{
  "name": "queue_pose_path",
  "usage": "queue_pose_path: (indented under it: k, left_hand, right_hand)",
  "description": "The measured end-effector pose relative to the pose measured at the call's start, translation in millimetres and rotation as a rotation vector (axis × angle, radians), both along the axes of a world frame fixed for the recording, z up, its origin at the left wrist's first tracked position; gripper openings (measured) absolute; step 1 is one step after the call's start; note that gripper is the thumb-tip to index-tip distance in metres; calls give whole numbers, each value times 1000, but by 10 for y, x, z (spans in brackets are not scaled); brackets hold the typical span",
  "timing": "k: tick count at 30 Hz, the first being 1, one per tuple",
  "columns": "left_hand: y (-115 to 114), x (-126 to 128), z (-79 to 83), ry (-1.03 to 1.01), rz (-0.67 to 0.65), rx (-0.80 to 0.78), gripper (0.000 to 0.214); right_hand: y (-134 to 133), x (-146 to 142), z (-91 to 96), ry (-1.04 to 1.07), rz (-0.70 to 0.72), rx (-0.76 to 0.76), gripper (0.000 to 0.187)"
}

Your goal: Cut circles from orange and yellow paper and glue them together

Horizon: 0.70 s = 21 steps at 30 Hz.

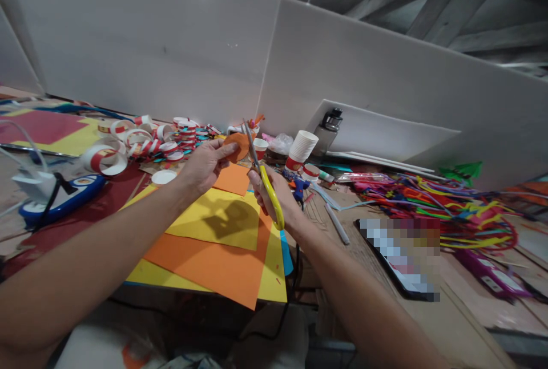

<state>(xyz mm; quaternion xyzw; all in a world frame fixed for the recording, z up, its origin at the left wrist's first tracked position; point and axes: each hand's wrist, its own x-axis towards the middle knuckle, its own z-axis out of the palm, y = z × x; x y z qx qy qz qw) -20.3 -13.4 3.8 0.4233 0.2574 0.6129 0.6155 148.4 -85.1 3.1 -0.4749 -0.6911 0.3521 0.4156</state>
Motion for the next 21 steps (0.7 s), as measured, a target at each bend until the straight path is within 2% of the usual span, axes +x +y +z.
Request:
queue_pose_path:
  k: [21]
  left_hand:
    - [-29,21,16,-10,-1,-28,23]
  right_hand:
    - [37,17,-77,-32,-12,22,39]
